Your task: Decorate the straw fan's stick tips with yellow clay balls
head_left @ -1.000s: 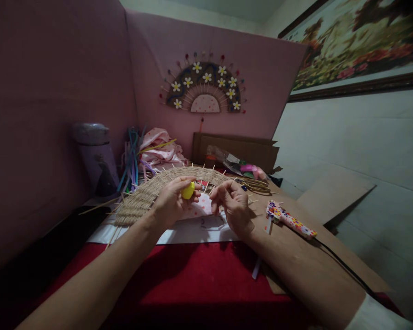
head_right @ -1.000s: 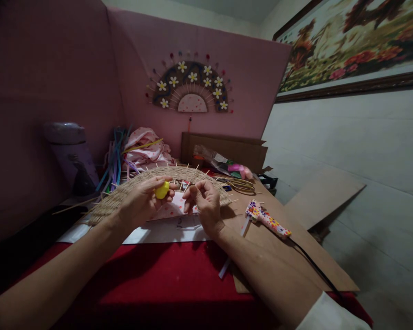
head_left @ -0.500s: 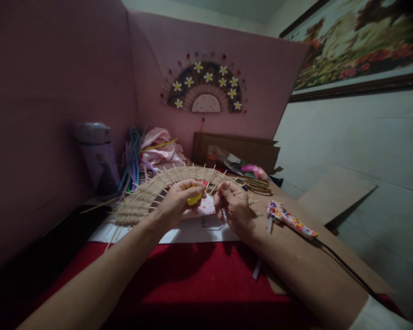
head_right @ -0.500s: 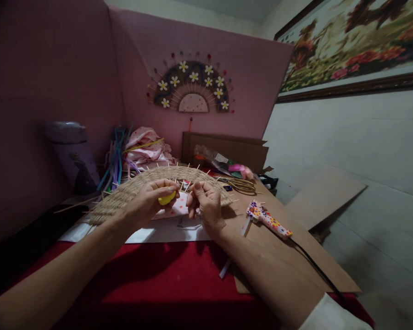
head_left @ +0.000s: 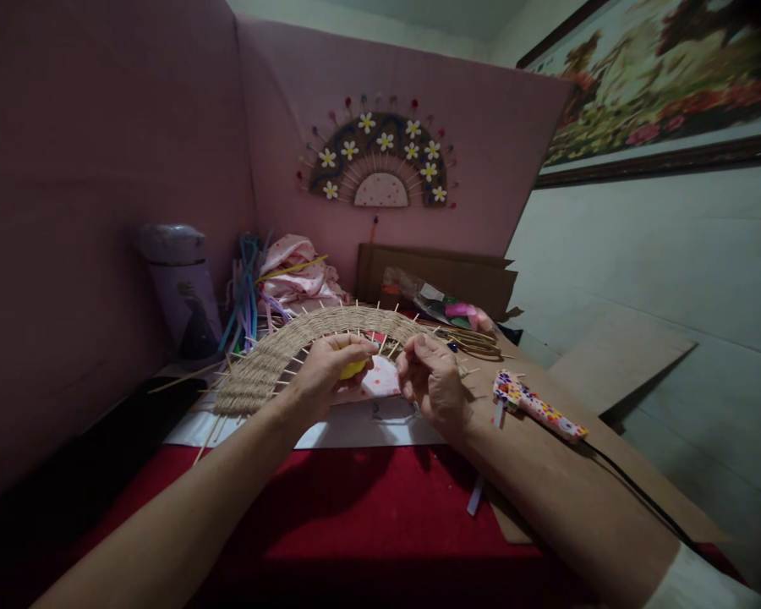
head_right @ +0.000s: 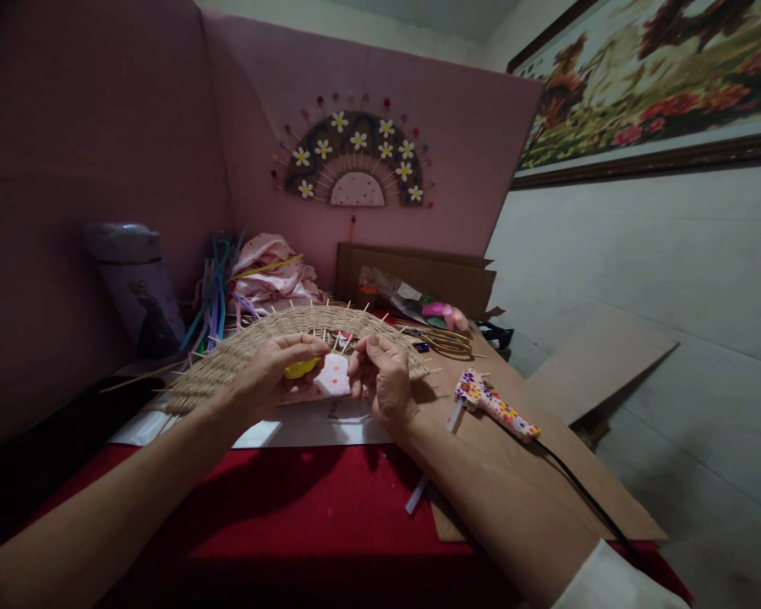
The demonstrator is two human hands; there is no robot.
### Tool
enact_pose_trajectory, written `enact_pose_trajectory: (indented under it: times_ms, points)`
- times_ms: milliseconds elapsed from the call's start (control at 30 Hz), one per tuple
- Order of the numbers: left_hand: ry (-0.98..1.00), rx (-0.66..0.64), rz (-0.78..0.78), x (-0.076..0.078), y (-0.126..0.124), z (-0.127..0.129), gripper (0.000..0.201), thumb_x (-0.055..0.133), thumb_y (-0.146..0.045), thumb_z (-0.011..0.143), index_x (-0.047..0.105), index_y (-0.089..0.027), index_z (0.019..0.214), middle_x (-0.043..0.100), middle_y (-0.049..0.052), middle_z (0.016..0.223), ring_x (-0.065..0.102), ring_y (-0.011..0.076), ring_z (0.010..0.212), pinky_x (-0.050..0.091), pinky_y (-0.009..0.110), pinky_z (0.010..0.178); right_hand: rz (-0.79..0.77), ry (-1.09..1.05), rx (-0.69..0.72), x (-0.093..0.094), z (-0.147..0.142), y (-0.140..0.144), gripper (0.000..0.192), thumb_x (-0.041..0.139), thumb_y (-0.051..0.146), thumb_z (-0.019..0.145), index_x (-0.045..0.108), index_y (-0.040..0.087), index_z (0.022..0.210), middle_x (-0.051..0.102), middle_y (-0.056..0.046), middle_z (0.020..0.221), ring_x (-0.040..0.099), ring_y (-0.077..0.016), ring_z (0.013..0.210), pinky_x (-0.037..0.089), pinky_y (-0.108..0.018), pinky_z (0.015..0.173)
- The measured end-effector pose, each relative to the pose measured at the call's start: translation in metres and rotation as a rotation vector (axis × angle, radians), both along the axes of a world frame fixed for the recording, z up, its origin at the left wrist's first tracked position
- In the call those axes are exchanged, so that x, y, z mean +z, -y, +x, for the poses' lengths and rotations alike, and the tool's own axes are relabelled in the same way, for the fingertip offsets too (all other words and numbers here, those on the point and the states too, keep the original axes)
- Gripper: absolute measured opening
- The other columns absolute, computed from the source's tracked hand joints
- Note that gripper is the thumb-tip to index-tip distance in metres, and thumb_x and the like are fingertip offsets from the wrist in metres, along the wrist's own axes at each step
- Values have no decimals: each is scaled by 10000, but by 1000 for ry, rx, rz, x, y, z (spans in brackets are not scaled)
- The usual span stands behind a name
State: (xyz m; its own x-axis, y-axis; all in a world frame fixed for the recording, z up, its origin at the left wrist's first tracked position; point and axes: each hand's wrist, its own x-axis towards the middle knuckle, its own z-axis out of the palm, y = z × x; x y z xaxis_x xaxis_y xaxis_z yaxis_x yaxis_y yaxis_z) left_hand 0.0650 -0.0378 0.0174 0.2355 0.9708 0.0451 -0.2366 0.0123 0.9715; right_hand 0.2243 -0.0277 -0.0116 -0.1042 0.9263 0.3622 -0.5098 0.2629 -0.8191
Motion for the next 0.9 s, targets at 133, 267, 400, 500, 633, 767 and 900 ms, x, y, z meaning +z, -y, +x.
enact_pose_trajectory:
  times_ms: [133,267,400,500,633,767,900]
  points:
    - [-129,33,23,2,4,6,213,740,-329,635,646,-149,700,509,-33,536,371,48,432,343,191,430,22,41,35,-1,-1,1,259,619,410,792,604,157,737,596,24,491,468,-74,284,317,-155,256]
    - [-137,-5,93,0,2,7,220,732,-333,645,689,-144,748,502,-29,523,380,57,429,333,195,418,32,99,106,0,-1,4,255,590,395,819,620,152,747,614,13,507,477,-75,283,329,-156,259]
    - [-167,-32,164,0,3,5,214,723,-350,664,707,-145,722,509,-13,530,381,59,431,318,193,410,31,110,131,0,-2,6,252,585,390,825,626,150,760,620,14,516,480,-71,284,339,-153,266]
    - [-180,-30,168,2,5,5,201,722,-342,666,700,-143,687,504,-12,520,379,58,436,315,187,412,23,115,148,0,-2,5,233,621,384,802,610,154,763,615,27,515,471,-63,281,339,-146,271]
    - [-171,-21,140,3,7,6,188,723,-326,649,687,-143,673,491,-22,496,382,59,434,329,183,418,-13,149,211,1,-2,4,234,690,362,746,566,164,741,609,47,511,449,-52,269,319,-135,264]
    - [-207,5,166,3,7,6,206,717,-339,651,686,-139,687,500,-24,494,389,58,425,336,180,407,-45,139,226,4,-2,6,230,689,350,742,566,156,758,600,51,521,455,-45,281,315,-125,265]
    - [-247,35,235,2,5,6,196,706,-327,660,684,-133,671,514,-19,504,399,55,421,334,172,395,-46,140,229,6,-2,8,214,680,332,752,569,150,764,603,46,526,452,-41,283,315,-122,268]
